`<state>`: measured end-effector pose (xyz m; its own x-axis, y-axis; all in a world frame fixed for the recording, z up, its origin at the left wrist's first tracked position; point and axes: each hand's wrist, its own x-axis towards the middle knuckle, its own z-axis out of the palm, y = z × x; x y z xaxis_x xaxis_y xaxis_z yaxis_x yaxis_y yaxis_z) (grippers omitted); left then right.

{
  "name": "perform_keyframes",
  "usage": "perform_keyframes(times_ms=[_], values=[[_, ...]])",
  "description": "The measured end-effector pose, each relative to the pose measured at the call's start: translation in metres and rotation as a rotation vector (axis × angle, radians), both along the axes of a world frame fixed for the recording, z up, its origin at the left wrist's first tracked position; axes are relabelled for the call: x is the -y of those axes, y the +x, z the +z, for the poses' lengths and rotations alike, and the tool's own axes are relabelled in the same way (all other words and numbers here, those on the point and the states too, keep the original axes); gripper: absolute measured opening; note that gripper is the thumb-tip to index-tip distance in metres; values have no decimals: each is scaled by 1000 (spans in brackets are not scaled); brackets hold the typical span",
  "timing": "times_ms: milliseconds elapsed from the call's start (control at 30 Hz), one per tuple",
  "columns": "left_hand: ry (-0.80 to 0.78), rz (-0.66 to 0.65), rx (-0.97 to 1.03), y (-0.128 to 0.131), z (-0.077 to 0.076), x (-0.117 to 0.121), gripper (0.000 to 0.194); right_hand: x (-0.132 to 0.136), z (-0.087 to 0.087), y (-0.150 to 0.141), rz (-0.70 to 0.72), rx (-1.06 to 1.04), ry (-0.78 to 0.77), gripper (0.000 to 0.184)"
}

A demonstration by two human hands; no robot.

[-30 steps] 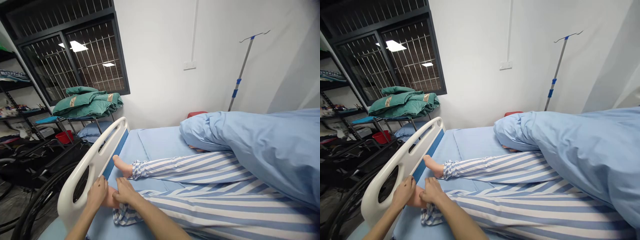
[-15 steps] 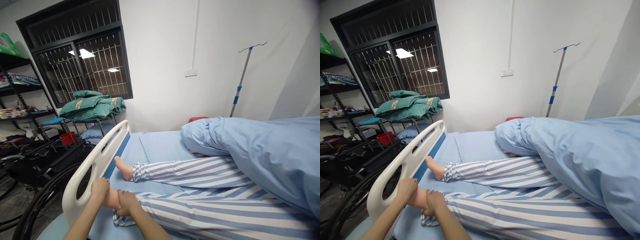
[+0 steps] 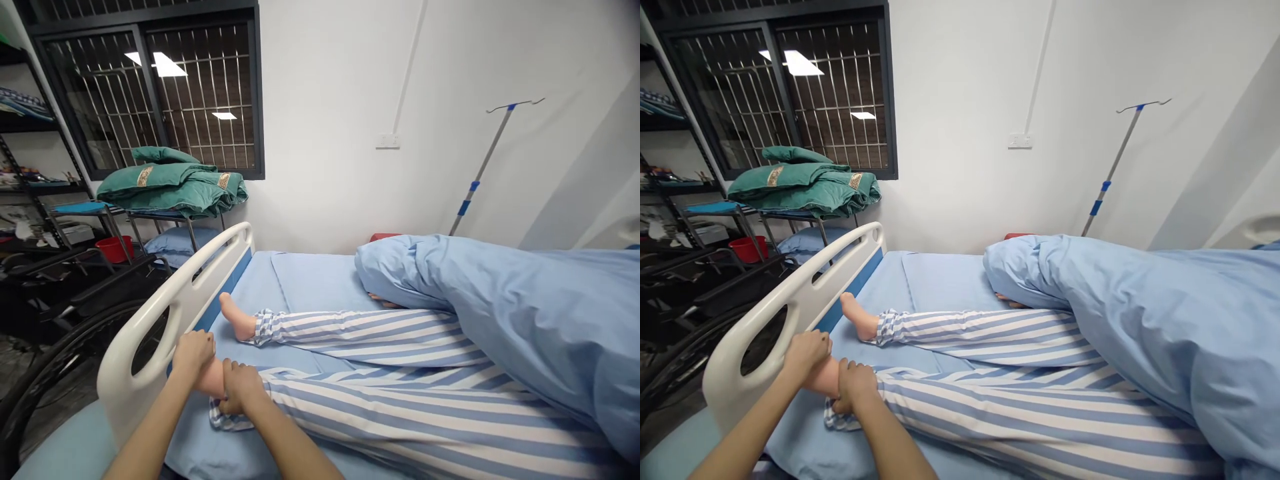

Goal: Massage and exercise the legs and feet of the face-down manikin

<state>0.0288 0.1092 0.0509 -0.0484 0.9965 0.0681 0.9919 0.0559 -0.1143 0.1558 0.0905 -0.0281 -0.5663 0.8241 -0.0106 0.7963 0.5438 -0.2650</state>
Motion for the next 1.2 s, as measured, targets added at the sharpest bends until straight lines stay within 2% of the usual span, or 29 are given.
perform_keyframes(times_ms=[267, 433, 533, 667, 800, 933, 1200], values=[[297, 75, -57, 1, -12, 16, 46, 7, 4, 1, -6, 11, 35, 66], [473, 192, 43, -1, -21, 24, 47, 8, 3, 1, -19, 9, 44, 67], [512, 213, 110, -3, -25, 31, 44, 8, 2, 0, -21, 0, 47, 68], [514, 205, 130, -5, -29, 38, 42, 8, 0, 0, -17, -8, 62, 69], [473, 223, 74, -5, -27, 40, 46, 8, -1, 0, -18, -2, 67, 68], [345, 201, -19, -5, -17, 37, 49, 8, 0, 0, -21, 2, 49, 69], [85, 57, -85, -1, 11, 29, 39, 10, 4, 1, -14, -8, 48, 69]])
